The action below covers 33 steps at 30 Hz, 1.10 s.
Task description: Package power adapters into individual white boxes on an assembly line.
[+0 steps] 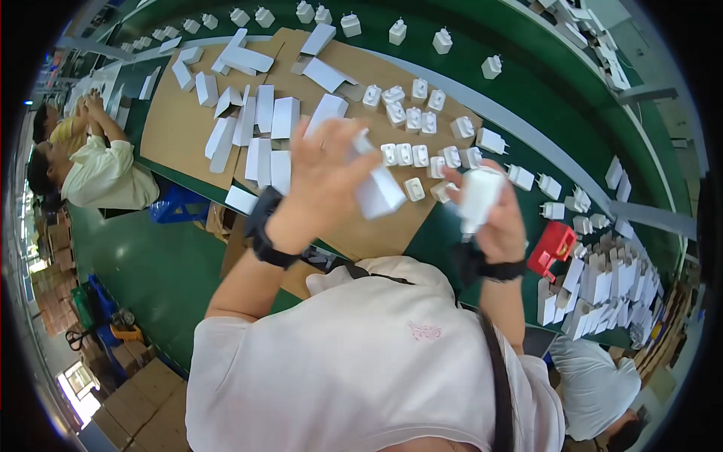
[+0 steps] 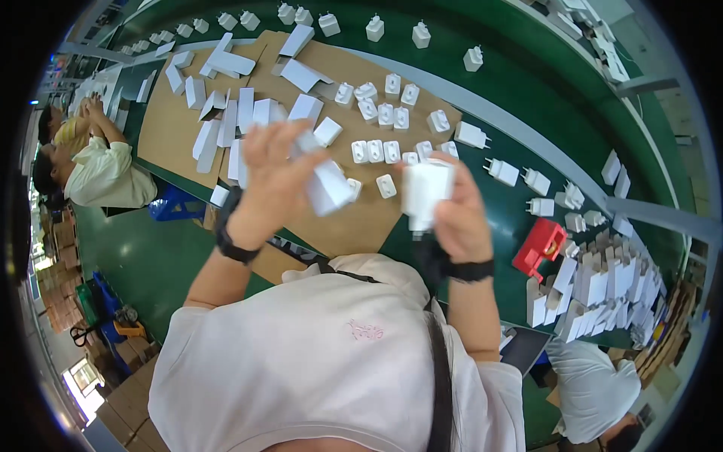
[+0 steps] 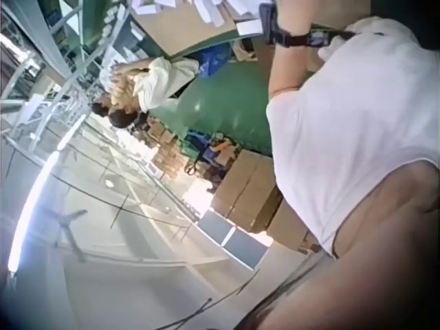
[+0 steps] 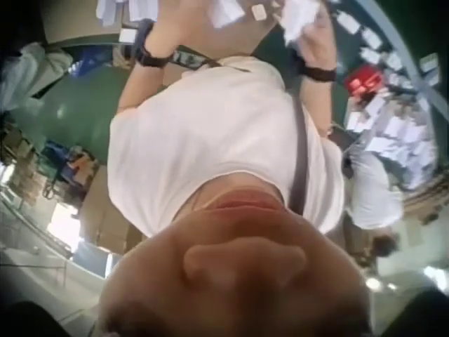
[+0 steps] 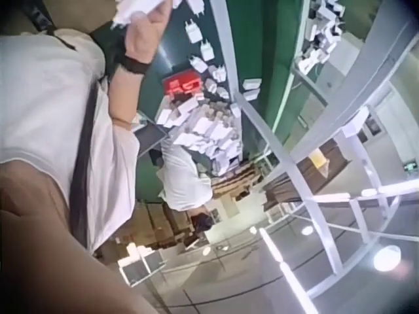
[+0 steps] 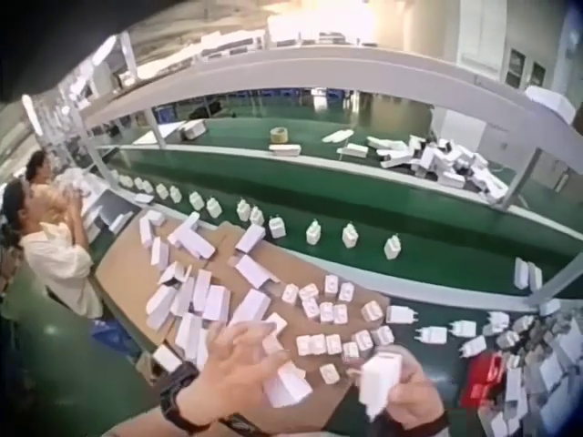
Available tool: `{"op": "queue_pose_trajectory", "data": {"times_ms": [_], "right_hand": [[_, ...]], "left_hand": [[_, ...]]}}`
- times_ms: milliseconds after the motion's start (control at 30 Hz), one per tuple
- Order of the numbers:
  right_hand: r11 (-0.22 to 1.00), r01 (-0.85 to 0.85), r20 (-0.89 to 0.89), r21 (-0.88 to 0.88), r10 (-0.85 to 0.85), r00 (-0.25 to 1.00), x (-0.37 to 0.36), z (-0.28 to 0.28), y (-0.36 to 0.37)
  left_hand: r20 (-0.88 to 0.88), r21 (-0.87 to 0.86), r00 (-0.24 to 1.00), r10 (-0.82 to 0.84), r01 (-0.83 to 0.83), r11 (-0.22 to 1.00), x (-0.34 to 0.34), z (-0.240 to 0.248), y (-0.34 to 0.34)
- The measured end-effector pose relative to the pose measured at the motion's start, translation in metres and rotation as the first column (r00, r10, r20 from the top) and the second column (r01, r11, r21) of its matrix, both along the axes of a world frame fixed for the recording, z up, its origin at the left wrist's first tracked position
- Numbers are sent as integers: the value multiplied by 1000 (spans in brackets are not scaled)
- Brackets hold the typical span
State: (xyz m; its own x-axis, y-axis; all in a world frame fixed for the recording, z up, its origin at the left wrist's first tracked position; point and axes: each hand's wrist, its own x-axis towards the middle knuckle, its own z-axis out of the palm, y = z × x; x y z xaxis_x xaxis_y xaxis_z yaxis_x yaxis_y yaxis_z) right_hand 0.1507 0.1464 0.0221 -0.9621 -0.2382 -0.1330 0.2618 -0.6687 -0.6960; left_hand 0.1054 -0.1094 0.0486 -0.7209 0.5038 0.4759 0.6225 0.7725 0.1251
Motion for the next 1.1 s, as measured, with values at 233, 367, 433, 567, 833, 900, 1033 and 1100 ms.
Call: {"op": "queue_pose_trajectory", "data": {"times_ms": [233, 367, 433, 567, 833, 900, 1033, 1100], "right_hand": [[994, 34, -14, -108, -36, 999, 26, 8, -45], [994, 71, -165, 82, -56, 985, 54, 18, -44], [946, 87, -250, 313, -6, 968, 68, 12, -41], [981, -53, -300, 185, 107, 948, 90, 9, -43], [985, 170, -290, 24, -156, 944, 80, 22, -12], [947, 317, -251, 53, -295, 922, 73, 28, 3], [914, 390, -282, 108, -348, 894, 59, 52, 12], [871, 465, -445, 158, -357, 821, 60, 70, 22]], "left_hand": [[41, 419, 999, 28, -42, 907, 54, -7, 54], [217, 924, 440, -871, -381, 38, 81, -6, 49], [335, 909, 574, -747, -405, 96, 92, -22, 53], [562, 825, 627, -539, -468, 316, 102, -8, 59], [672, 741, 601, -432, -554, 380, 119, -30, 40], [716, 685, 595, -364, -500, 529, 110, -36, 45], [648, 761, 533, -544, -437, 479, 109, -1, 53], [649, 760, 492, -580, -443, 476, 106, 16, 66]]}}
